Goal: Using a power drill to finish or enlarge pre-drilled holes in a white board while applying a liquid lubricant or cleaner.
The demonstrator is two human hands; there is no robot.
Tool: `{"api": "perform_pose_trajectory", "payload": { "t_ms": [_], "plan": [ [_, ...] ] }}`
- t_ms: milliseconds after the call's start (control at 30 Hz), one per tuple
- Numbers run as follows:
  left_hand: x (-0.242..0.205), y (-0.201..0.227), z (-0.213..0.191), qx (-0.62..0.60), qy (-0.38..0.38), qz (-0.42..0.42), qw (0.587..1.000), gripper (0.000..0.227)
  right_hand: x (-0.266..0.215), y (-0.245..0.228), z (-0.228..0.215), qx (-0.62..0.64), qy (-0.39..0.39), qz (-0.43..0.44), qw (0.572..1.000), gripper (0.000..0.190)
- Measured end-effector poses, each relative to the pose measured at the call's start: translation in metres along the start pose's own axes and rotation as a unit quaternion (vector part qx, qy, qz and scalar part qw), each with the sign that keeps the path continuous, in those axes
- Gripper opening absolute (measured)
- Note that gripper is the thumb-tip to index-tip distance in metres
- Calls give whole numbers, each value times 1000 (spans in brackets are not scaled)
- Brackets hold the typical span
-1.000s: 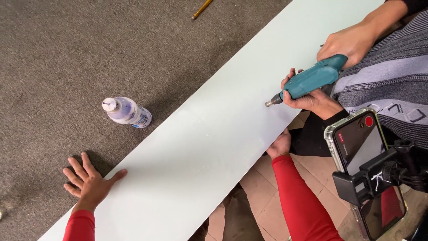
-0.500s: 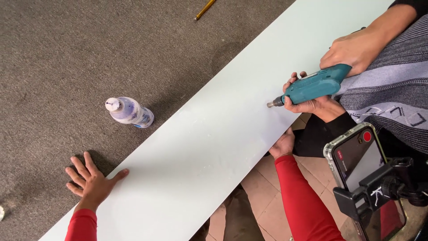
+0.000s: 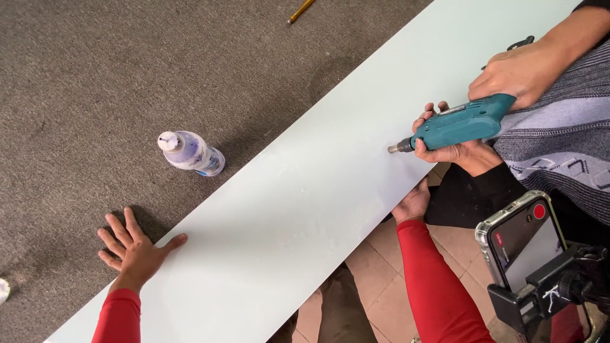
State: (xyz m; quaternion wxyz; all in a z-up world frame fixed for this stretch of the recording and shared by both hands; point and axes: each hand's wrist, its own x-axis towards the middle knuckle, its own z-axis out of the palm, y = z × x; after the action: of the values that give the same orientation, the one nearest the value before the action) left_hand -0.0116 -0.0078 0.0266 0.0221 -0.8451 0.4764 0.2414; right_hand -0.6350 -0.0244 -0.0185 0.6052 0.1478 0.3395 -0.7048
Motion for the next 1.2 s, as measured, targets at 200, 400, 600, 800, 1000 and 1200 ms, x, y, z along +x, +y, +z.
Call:
{"api": "perform_pose_trajectory", "payload": {
  "t_ms": [200,400,600,800,1000,1200],
  "plan": [
    [2,-4,4,4,14,9,1000,161,-8,0,-3,-15,-15,51,998,52],
    [4,-6,6,4,19,13,1000,161,-18,3,14,-60,40,19,997,55],
    [2,-4,3,3,7,12,1000,159,-13,8,7,-44,37,-1,998,64],
    [-1,2,-2,-6,-4,3,1000,160,-10,12,-3,-39,31,-11,999,71],
    [4,-7,10,-13,30,14,999,161,-31,21,-30,-47,76,43,995,78],
    [7,-13,15,-13,45,31,998,163,-73,50,-111,-123,256,87,955,39]
  ]
}}
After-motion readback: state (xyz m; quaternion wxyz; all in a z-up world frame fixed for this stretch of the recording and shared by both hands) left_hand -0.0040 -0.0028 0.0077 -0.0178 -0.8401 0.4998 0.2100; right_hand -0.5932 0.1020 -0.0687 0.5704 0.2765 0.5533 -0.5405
